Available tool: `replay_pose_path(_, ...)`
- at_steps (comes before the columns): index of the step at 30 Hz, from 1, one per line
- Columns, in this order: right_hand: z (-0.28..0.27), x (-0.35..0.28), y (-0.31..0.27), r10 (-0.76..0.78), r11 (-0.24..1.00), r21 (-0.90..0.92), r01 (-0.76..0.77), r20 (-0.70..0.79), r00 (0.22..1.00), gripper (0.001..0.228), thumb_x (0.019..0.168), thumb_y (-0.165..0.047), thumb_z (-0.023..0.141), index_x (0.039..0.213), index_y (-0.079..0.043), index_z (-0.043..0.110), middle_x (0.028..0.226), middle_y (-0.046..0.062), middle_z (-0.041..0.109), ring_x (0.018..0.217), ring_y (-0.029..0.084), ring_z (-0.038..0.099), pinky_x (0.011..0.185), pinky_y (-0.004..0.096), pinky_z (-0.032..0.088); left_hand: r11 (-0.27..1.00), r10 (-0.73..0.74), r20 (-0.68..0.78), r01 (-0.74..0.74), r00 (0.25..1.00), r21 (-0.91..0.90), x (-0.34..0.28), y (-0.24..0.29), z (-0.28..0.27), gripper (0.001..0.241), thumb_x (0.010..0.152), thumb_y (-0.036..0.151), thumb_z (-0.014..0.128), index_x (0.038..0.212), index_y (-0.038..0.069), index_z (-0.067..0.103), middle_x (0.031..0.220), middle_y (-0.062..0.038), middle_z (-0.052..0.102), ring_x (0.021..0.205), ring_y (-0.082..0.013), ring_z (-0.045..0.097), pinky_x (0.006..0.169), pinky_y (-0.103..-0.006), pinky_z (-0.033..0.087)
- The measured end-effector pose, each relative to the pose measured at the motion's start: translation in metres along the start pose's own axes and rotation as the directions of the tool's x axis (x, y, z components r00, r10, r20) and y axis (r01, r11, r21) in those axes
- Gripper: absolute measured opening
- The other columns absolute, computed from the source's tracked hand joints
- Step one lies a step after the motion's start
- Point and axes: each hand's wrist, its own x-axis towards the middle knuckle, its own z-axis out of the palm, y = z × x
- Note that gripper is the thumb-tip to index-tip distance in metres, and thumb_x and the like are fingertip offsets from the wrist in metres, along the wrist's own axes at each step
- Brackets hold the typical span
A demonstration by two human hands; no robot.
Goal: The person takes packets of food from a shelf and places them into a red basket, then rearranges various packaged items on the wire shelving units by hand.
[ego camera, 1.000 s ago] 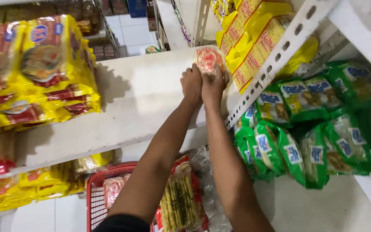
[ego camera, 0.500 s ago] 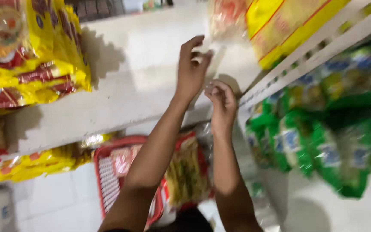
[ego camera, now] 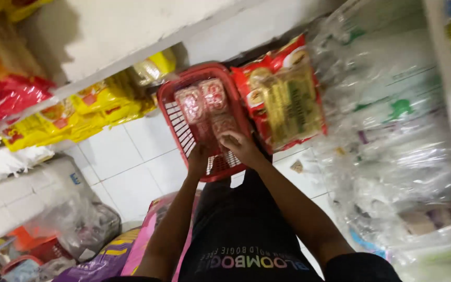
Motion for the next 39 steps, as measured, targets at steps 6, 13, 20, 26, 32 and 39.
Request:
replay_pose_path(6,0.07,-0.002,0.127,0.477,0.877,0.086,-0.472,-0.263,0.838,0.034,0.103,-0.027,0.059,0.126,-0.003,0.065,0.108,0.007,0.07,0.1,0.02,0.066,0.085,0.034,0.052,0.983,-0.088,0.202,0.052,0.976,0.177,0.023,-0.067,0.01,0.023,0.098,0.022,0.06,0.105,0.003,0.07,0.097,-0.022,0.071,0.095,-0.0405,0.068,0.082,-0.0495,0.053)
replay_pose_path(13,0.065,0.059,0.137,0.425,0.805,-0.184,-0.563,-0.484,0.765,0.045,0.102,-0.025,0.054,0.143,-0.006,0.054,0.138,0.018,0.062,0.125,0.032,0.061,0.102,0.042,0.049,0.941,-0.046,0.235,-0.037,0.971,0.336,0.082,-0.137,0.087,0.023,0.094,0.02,0.062,0.106,0.002,0.069,0.099,-0.021,0.071,0.095,-0.0388,0.068,0.082,-0.048,0.053)
replay_pose_path(20,0.05,0.113,0.176,0.462,0.814,-0.098,-0.572,-0.487,0.741,0.048,0.102,-0.025,0.056,0.146,-0.006,0.051,0.14,0.018,0.061,0.127,0.031,0.06,0.103,0.041,0.048,0.885,-0.036,0.3,-0.109,0.953,0.452,0.116,-0.183,0.136,0.024,0.091,0.018,0.063,0.107,0.0,0.069,0.1,-0.021,0.07,0.094,-0.0371,0.068,0.081,-0.0464,0.054)
replay_pose_path(26,0.06,0.112,0.198,0.415,0.831,-0.097,-0.548,-0.547,0.727,0.051,0.102,-0.025,0.058,0.148,-0.006,0.048,0.141,0.019,0.06,0.129,0.031,0.06,0.104,0.039,0.048,0.862,0.01,0.306,-0.164,0.952,0.48,0.123,-0.18,0.151,0.025,0.088,0.016,0.065,0.107,-0.001,0.068,0.101,-0.02,0.07,0.094,-0.0356,0.068,0.081,-0.0451,0.054)
replay_pose_path(32,0.06,0.104,0.241,0.439,0.826,-0.073,-0.559,-0.539,0.719,0.054,0.102,-0.026,0.06,0.151,-0.006,0.045,0.143,0.019,0.059,0.13,0.03,0.059,0.104,0.038,0.047,0.824,0.018,0.29,-0.178,0.957,0.538,0.117,-0.148,0.139,0.028,0.086,0.014,0.066,0.108,-0.002,0.067,0.102,-0.019,0.07,0.094,-0.0342,0.067,0.081,-0.0438,0.055)
replay_pose_path(39,0.088,0.02,0.206,0.266,0.961,0.061,-0.27,-0.473,0.84,0.058,0.102,-0.026,0.062,0.154,-0.005,0.042,0.145,0.019,0.058,0.132,0.029,0.058,0.105,0.036,0.047,0.939,0.34,-0.004,-0.339,0.94,0.057,0.07,-0.076,0.063,0.027,0.088,0.013,0.067,0.111,-0.002,0.066,0.103,-0.018,0.069,0.094,-0.0326,0.067,0.081,-0.0428,0.055)
